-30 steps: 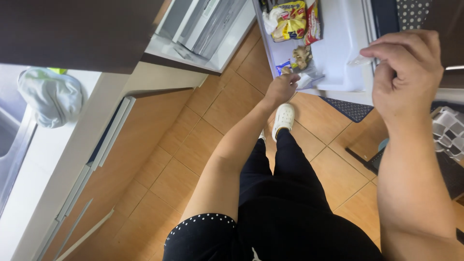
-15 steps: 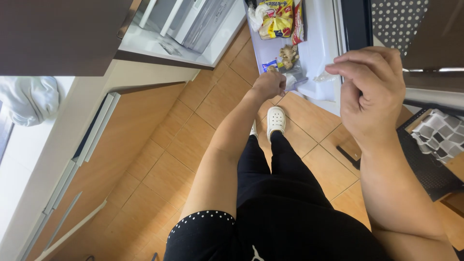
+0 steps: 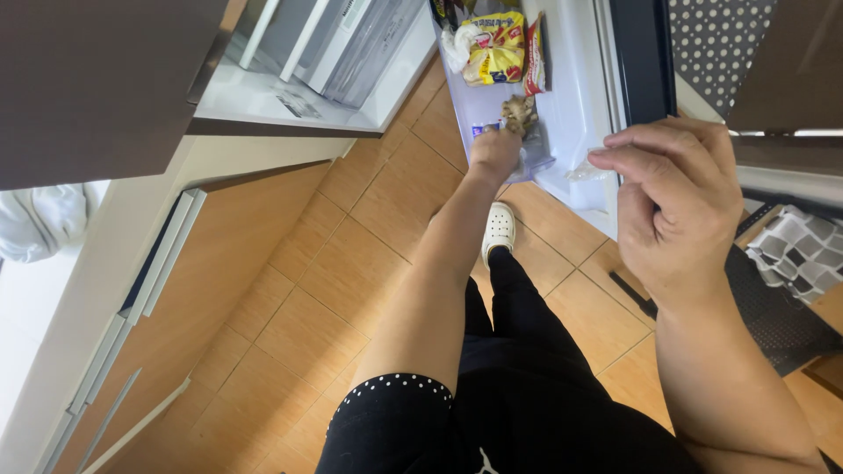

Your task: Cleaning the inside of a refrigerator and organizing food items.

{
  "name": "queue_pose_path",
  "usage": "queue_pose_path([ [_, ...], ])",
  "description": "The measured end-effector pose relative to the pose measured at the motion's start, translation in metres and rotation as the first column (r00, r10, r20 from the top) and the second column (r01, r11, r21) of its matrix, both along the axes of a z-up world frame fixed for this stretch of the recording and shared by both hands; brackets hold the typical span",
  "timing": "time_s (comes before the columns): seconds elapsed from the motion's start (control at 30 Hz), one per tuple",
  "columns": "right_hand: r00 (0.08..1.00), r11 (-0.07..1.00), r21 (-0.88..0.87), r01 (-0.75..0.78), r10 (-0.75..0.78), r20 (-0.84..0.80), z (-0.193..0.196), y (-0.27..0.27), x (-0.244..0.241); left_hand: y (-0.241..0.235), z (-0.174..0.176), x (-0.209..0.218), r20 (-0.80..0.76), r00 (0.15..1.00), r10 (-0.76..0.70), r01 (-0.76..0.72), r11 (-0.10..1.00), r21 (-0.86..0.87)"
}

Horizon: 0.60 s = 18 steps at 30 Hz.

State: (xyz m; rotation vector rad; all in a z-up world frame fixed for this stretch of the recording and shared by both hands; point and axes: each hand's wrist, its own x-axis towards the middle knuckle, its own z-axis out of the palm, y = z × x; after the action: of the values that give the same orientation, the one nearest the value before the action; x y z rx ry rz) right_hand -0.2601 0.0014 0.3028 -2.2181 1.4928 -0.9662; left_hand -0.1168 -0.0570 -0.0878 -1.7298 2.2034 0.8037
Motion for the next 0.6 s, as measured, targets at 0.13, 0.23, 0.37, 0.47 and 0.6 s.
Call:
queue_pose_path([
  [0.13, 1.0, 1.0, 0.006, -0.011, 0.011, 0.014, -0.008, 0.0, -0.01, -0.011, -0.023, 0.011, -0.103, 0.994, -0.04, 0.029, 0.994, -0.11],
  [0.23, 1.0, 1.0, 0.007, -0.023, 0.023, 0.015, -0.011, 0.001, -0.018, -0.021, 0.017, 0.022, -0.037, 0.996, -0.076, 0.07, 0.989, -0.134],
  [0.37, 1.0, 1.0, 0.011, -0.024, 0.024, 0.01, -0.012, 0.006, -0.019, -0.009, 0.012, 0.016, -0.03, 0.994, -0.106, 0.102, 0.989, -0.11],
  [0.47, 1.0, 1.0, 0.016, -0.022, 0.021, 0.02, -0.014, 0.007, -0.021, 0.005, 0.028, 0.015, -0.025, 0.991, -0.135, 0.135, 0.99, 0.027],
  [0.6, 1.0, 1.0, 0.002, -0.025, 0.025, 0.008, -0.013, 0.006, -0.02, 0.025, 0.061, 0.014, -0.114, 0.993, -0.029, 0.025, 0.999, -0.032],
])
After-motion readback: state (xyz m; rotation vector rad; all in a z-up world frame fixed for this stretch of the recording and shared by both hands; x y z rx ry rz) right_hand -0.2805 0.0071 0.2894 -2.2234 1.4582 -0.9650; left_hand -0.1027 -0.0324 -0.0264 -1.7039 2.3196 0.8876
